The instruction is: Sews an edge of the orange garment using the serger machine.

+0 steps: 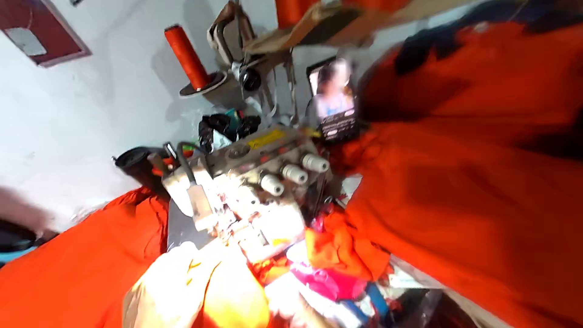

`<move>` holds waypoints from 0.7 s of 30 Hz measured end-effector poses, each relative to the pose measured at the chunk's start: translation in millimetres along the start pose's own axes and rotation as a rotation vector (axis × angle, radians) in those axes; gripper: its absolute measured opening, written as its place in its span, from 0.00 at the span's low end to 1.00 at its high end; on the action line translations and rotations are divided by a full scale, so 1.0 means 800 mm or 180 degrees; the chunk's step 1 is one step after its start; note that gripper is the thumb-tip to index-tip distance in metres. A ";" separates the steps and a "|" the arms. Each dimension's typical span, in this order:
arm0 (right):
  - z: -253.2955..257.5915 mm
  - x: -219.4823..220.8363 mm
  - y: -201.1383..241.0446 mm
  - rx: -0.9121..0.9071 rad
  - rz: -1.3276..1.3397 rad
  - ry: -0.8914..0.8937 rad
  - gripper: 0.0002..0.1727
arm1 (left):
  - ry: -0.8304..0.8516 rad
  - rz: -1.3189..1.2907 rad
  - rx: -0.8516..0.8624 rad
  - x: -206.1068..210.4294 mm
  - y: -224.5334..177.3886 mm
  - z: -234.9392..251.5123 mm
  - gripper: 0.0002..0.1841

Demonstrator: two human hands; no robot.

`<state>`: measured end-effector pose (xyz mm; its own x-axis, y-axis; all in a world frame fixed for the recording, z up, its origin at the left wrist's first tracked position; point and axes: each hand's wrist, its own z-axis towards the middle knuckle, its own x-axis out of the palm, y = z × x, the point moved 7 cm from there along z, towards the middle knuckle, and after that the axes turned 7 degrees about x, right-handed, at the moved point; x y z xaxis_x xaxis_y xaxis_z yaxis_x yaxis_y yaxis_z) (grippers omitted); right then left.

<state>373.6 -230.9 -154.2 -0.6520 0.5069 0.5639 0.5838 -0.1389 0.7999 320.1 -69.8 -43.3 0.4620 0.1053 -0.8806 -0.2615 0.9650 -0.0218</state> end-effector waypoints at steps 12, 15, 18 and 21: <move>-0.001 -0.010 0.008 -0.0633 -0.0993 0.0213 0.07 | -0.0187 -0.1060 0.0129 -0.023 -0.019 0.000 0.10; -0.019 -0.011 0.009 -0.0936 -0.1552 0.0044 0.11 | -0.0292 -0.0939 -0.0026 -0.013 -0.005 0.000 0.10; -0.034 -0.019 0.006 -0.0942 -0.1340 -0.0086 0.10 | -0.0282 -0.0982 -0.0075 -0.010 0.002 -0.003 0.11; -0.040 -0.024 0.000 -0.0993 -0.1063 -0.0225 0.11 | -0.0146 -0.1217 -0.0102 -0.012 -0.001 -0.002 0.07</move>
<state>370.8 -268.5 -158.4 -0.7386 0.6227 0.2582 0.1668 -0.2022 0.9650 314.3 -72.4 -35.7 0.5684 -0.2493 -0.7841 -0.0891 0.9287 -0.3598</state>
